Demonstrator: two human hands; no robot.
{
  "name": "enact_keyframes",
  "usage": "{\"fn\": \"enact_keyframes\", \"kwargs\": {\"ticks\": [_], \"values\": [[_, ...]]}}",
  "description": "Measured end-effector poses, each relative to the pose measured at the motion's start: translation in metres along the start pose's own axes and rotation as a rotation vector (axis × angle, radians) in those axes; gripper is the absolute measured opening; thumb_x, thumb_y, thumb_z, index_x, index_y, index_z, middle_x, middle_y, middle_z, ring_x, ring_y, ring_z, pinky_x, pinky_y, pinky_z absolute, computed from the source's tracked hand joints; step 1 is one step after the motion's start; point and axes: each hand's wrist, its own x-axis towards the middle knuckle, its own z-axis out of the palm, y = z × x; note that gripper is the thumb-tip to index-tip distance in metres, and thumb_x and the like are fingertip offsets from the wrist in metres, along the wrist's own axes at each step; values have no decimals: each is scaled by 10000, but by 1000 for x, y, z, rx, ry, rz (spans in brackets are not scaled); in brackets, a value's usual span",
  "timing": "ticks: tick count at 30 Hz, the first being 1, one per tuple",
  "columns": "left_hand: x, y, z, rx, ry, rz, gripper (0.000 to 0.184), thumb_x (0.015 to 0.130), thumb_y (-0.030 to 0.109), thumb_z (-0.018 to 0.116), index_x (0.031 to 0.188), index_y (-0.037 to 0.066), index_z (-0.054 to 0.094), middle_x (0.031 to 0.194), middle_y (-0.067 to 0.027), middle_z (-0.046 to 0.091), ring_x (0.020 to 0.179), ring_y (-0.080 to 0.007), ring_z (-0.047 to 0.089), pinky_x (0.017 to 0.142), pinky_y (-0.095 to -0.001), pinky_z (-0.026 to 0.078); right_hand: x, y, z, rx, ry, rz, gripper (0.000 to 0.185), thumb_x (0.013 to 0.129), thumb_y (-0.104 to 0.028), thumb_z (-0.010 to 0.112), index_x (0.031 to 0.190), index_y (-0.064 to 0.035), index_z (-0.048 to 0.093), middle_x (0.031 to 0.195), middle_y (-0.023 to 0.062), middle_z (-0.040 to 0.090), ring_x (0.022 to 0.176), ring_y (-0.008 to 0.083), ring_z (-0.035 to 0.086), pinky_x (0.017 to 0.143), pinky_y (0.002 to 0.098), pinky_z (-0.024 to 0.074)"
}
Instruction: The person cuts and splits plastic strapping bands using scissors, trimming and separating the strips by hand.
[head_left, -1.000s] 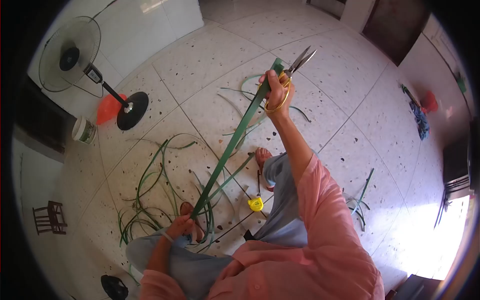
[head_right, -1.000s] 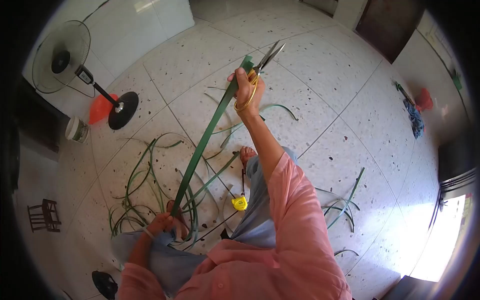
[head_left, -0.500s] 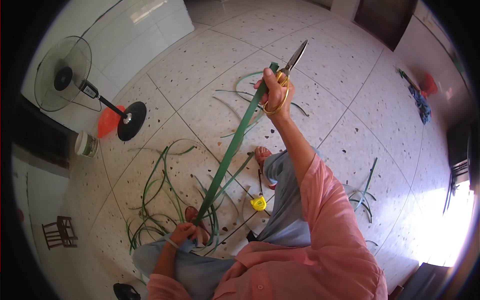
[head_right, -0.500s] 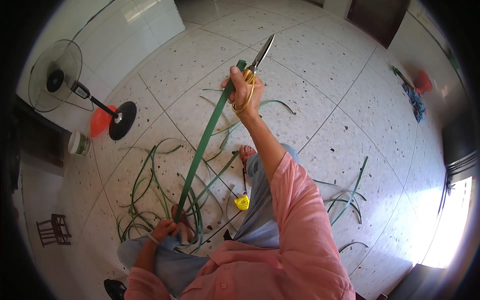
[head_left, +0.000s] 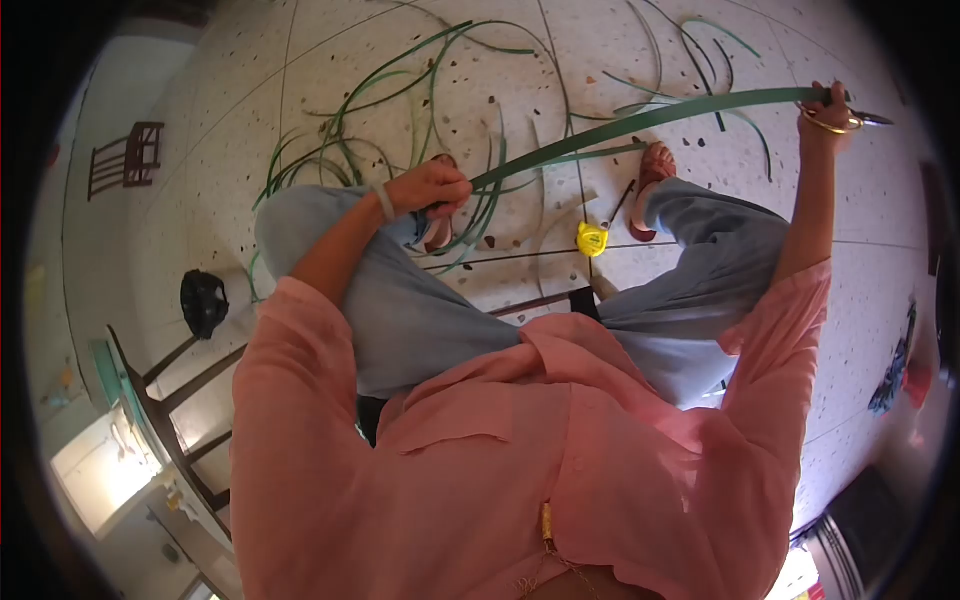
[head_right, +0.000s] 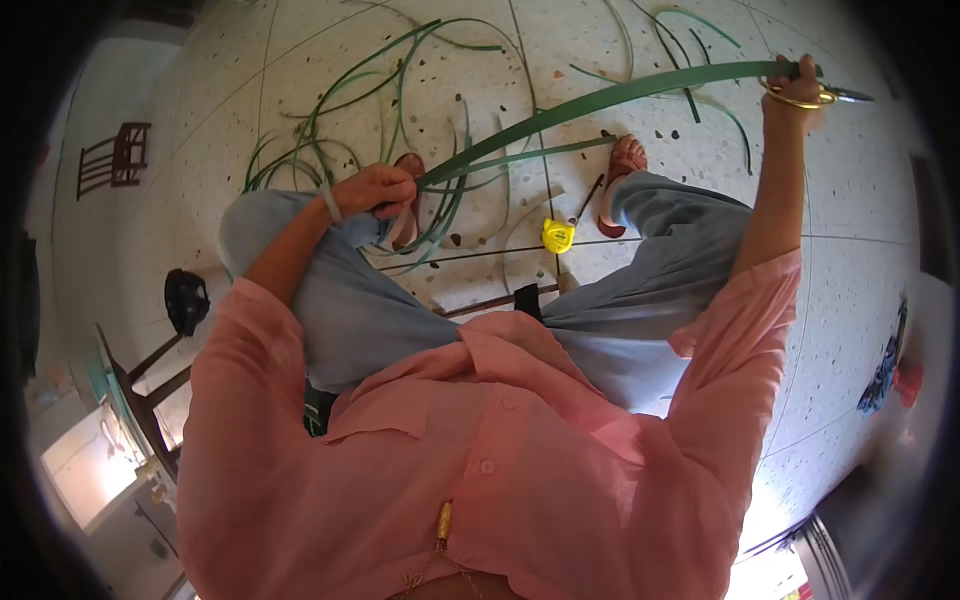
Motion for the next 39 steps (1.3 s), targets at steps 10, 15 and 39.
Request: {"fn": "enact_keyframes", "kwargs": {"ticks": [10, 15, 39], "values": [[10, 30, 6, -87, -177, -127, 260, 887, 221, 580, 731, 13, 574, 589, -39, 565, 464, -86, 524, 424, -212, 420, 73, 54, -87, -615, 131, 83, 244, 818, -166, 638, 833, 72, 586, 667, 185, 632, 374, 136, 469, 324, 247, 358], [12, 29, 9, -117, -217, -121, 258, 884, 215, 583, 723, 14, 569, 588, -40, 565, 452, -83, 511, 405, -215, 403, 68, 58, -87, -528, 273, 54, 269, 792, -110, 682, 804, 126, 553, 743, 240, 647, 355, 140, 451, 318, 248, 356], [48, 122, -21, -826, 179, 513, 158, 948, 167, 499, 841, 53, 483, 674, 33, 421, 540, -37, 355, 502, -189, 299, -179, 48, 42, -500, -644, 455, 464, 880, -497, 537, 800, -40, 519, 621, 17, 471, 432, 80, 369, 409, 231, 305]]}}
